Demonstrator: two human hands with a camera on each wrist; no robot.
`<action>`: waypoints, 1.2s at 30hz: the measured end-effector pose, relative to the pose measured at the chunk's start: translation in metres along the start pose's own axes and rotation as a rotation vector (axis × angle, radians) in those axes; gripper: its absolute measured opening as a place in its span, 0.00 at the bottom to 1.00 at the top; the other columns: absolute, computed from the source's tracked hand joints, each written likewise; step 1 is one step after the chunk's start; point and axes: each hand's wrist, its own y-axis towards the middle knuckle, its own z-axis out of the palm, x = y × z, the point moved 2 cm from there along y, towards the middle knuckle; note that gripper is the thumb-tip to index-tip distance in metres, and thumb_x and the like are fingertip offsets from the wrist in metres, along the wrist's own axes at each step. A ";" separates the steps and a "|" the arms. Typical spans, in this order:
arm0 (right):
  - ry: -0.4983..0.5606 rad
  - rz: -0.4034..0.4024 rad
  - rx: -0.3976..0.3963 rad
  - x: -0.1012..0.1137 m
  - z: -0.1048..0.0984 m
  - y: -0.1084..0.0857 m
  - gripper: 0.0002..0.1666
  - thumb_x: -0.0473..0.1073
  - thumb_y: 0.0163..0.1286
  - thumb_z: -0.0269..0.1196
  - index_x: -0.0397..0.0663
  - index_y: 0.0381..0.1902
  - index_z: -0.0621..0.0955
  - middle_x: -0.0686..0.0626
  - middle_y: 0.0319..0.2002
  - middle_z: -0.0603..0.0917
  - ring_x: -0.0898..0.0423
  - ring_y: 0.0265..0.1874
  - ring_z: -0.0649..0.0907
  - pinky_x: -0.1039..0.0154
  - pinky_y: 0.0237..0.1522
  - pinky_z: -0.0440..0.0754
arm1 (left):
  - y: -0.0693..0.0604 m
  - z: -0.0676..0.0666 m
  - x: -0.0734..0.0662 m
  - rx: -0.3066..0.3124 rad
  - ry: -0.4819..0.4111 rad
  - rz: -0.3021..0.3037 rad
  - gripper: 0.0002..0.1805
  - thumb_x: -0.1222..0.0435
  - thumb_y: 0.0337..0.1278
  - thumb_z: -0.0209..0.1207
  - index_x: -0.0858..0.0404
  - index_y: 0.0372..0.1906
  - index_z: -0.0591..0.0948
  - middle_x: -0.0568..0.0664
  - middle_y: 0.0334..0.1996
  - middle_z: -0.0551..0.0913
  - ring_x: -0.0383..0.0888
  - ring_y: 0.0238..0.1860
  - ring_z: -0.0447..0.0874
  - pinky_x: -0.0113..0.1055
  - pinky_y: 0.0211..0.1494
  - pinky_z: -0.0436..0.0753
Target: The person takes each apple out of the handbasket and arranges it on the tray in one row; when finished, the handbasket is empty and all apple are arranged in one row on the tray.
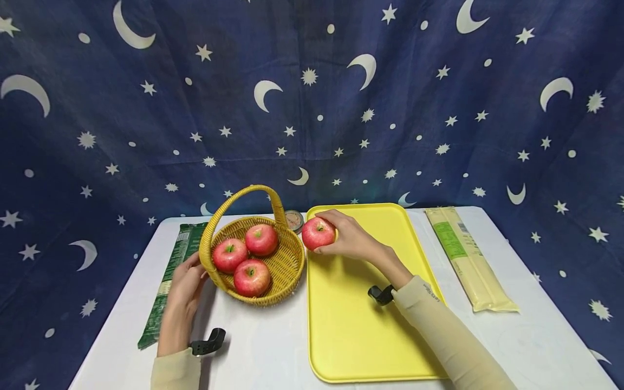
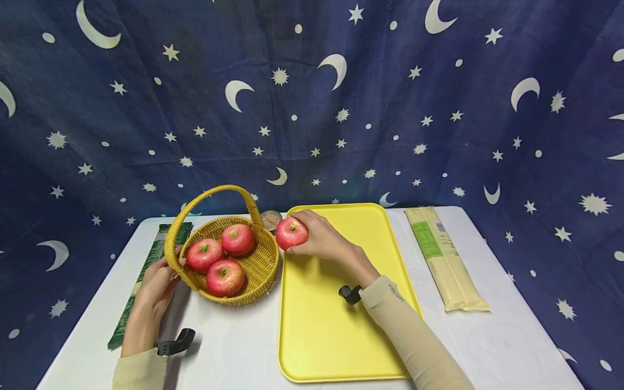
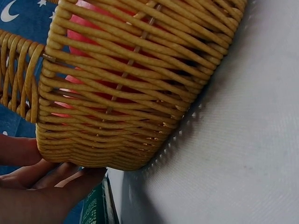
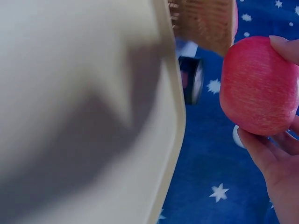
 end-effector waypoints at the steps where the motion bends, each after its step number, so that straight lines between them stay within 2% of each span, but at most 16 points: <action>1: -0.002 0.018 -0.002 -0.003 -0.001 0.001 0.45 0.47 0.51 0.81 0.41 0.66 0.78 0.42 0.60 0.81 0.45 0.57 0.82 0.49 0.58 0.86 | 0.000 0.000 0.000 0.000 -0.002 0.000 0.35 0.73 0.74 0.44 0.62 0.83 0.53 0.55 0.82 0.53 0.44 0.78 0.55 0.41 0.81 0.62; 8: -0.006 0.137 0.008 -0.028 -0.003 0.009 0.48 0.48 0.50 0.80 0.39 0.68 0.76 0.40 0.63 0.81 0.43 0.60 0.80 0.47 0.62 0.83 | 0.001 -0.002 0.001 0.015 -0.009 0.009 0.36 0.73 0.74 0.45 0.63 0.83 0.52 0.55 0.82 0.52 0.44 0.79 0.54 0.42 0.82 0.60; 13: -0.030 0.182 0.024 -0.042 -0.002 0.013 0.49 0.48 0.51 0.80 0.39 0.69 0.76 0.40 0.64 0.80 0.42 0.60 0.79 0.47 0.63 0.82 | 0.002 -0.001 0.001 0.014 -0.014 0.017 0.36 0.74 0.74 0.44 0.63 0.83 0.53 0.56 0.81 0.55 0.42 0.76 0.58 0.40 0.81 0.62; 26: -0.052 0.227 0.055 -0.059 0.005 0.011 0.49 0.47 0.51 0.79 0.38 0.69 0.75 0.37 0.64 0.79 0.40 0.60 0.78 0.44 0.65 0.80 | 0.000 0.000 0.002 0.012 0.002 0.034 0.35 0.74 0.74 0.42 0.63 0.83 0.53 0.57 0.81 0.55 0.44 0.77 0.57 0.42 0.82 0.61; 33: -0.045 0.234 0.063 -0.065 0.010 0.009 0.50 0.47 0.51 0.80 0.37 0.70 0.74 0.37 0.64 0.79 0.41 0.61 0.78 0.44 0.67 0.78 | 0.000 0.000 0.002 -0.007 0.017 0.027 0.34 0.73 0.74 0.43 0.62 0.83 0.55 0.56 0.79 0.57 0.41 0.73 0.61 0.38 0.79 0.65; 36: -0.038 0.238 0.064 -0.066 0.011 0.008 0.50 0.48 0.52 0.80 0.37 0.70 0.74 0.37 0.64 0.78 0.40 0.61 0.77 0.44 0.68 0.77 | 0.000 -0.001 0.002 -0.013 0.022 0.022 0.35 0.74 0.74 0.43 0.61 0.83 0.55 0.57 0.79 0.57 0.42 0.74 0.60 0.39 0.79 0.65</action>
